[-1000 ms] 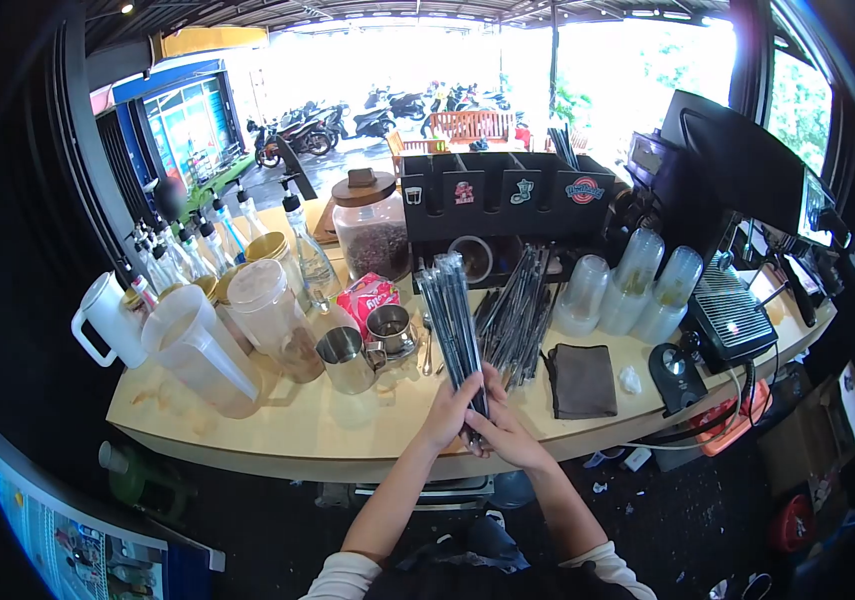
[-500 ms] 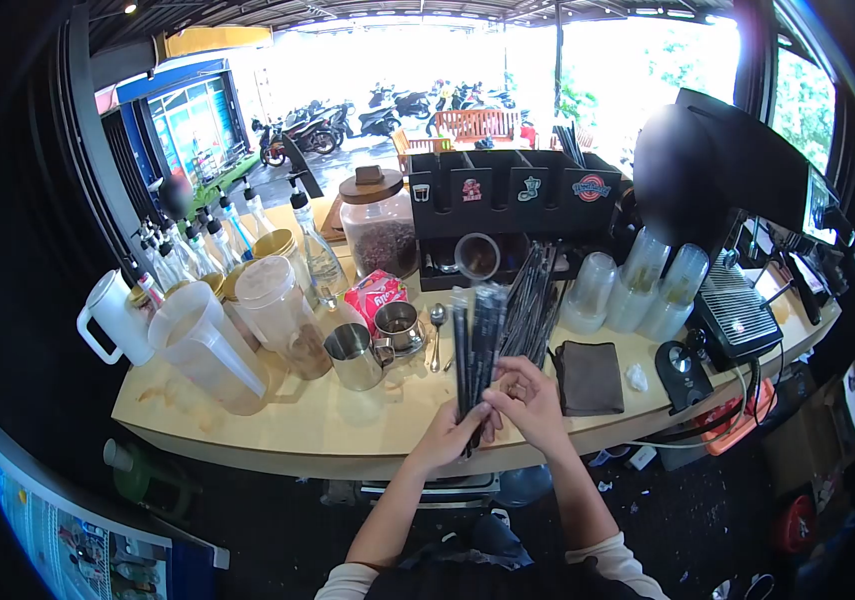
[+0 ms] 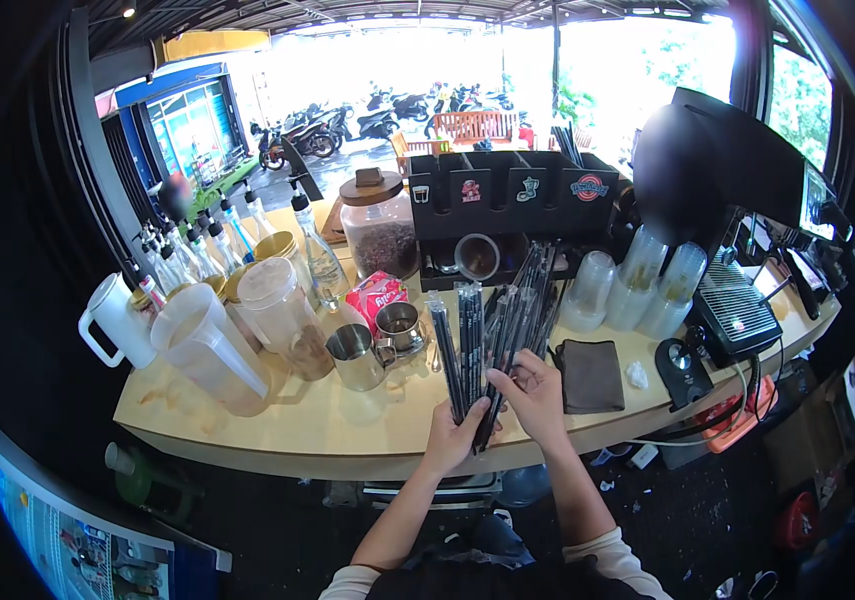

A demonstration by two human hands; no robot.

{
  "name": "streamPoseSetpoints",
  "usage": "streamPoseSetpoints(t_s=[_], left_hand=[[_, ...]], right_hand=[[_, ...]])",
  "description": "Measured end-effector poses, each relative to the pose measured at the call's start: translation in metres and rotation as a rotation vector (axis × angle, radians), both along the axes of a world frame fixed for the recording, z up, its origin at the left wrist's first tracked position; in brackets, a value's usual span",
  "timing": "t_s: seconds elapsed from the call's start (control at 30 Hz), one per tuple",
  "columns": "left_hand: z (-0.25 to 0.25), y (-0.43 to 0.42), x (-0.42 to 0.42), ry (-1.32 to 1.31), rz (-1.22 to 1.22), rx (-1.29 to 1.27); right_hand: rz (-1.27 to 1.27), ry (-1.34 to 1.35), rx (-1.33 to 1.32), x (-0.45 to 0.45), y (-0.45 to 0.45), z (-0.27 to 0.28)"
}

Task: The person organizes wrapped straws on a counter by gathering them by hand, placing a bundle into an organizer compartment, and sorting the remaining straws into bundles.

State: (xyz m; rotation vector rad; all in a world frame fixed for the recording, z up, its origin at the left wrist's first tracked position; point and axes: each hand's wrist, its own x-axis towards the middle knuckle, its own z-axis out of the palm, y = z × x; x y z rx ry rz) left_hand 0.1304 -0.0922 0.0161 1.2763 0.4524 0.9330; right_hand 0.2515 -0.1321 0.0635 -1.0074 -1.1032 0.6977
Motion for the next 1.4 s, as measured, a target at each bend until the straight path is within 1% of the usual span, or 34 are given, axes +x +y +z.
streamPoseSetpoints(t_s=[0.1,0.2,0.27,0.3,0.37,0.4,0.47,0.5,0.57,0.6,0.67,0.7,0.8,0.87,0.9,0.93,1.0,1.03,1.07,1.13,1.17,1.23,1.3,1.37,1.4], left_hand=[[0.002,-0.002,0.002,-0.019,0.021,-0.020],[0.000,-0.002,0.001,-0.004,0.055,-0.035],[-0.004,0.000,0.002,0.024,0.060,-0.041],[-0.006,0.001,0.004,-0.014,0.092,0.007],[-0.008,0.002,0.006,-0.051,0.124,0.056],[-0.008,0.002,0.008,-0.060,0.149,0.057],[-0.007,0.002,0.009,-0.069,0.175,0.060],[-0.007,0.002,0.009,-0.052,0.176,0.064],[-0.005,0.002,0.010,-0.035,0.177,0.070],[-0.003,0.001,0.010,-0.034,0.170,0.072],[0.001,0.000,0.009,-0.035,0.163,0.076],[0.002,0.000,0.009,-0.038,0.157,0.063],[0.001,0.003,0.008,-0.053,0.163,0.035],[0.000,0.007,0.006,-0.066,0.172,0.019],[0.000,0.008,0.005,-0.065,0.159,0.011],[0.000,0.010,0.005,-0.064,0.146,0.003],[-0.001,0.011,0.005,-0.073,0.122,-0.006],[-0.002,0.011,0.005,-0.081,0.098,-0.015],[-0.004,0.012,0.004,-0.081,0.097,-0.015],[-0.006,0.014,0.004,-0.081,0.076,0.031],[-0.005,0.014,0.003,-0.082,0.075,0.032],[-0.003,0.014,0.002,-0.102,0.028,0.018],[-0.001,0.013,0.001,-0.112,0.033,-0.009],[-0.001,0.014,0.001,-0.122,0.037,-0.035],[-0.003,0.015,0.001,-0.100,0.048,-0.036]], right_hand=[[0.002,0.047,-0.003,0.002,0.000,-0.002],[-0.057,-0.001,0.048,0.001,0.002,-0.006],[-0.118,0.059,0.103,0.001,0.005,-0.010],[-0.117,0.059,0.103,0.001,0.005,-0.009],[-0.105,0.207,0.043,0.002,0.004,-0.004],[-0.105,0.207,0.044,0.004,0.003,-0.004],[0.017,0.430,-0.004,0.008,0.003,-0.005],[0.017,0.430,-0.004,0.006,0.005,-0.006],[-0.147,0.131,0.019,0.000,0.013,-0.008],[-0.147,0.132,0.020,0.000,0.012,-0.005],[-0.040,0.253,-0.069,0.000,0.008,0.002],[-0.039,0.253,-0.069,0.001,0.008,0.001],[-0.011,0.287,-0.033,0.005,0.014,-0.006],[-0.030,0.329,0.101,0.007,0.019,-0.014],[-0.061,0.183,0.168,0.005,0.019,-0.009],[-0.062,0.183,0.168,0.004,0.016,-0.004],[0.045,0.329,-0.052,-0.002,0.006,0.009],[0.077,0.352,-0.105,-0.001,0.007,0.007],[0.075,0.352,-0.105,-0.002,0.007,0.010],[0.001,0.028,-0.141,-0.007,0.006,0.020],[0.029,0.021,-0.163,-0.001,0.011,0.010],[0.044,0.015,-0.174,-0.001,0.011,0.014],[0.062,0.008,-0.186,-0.001,0.012,0.015],[0.092,0.231,-0.080,0.002,0.012,0.011],[0.093,0.230,-0.081,0.004,0.017,0.007]])
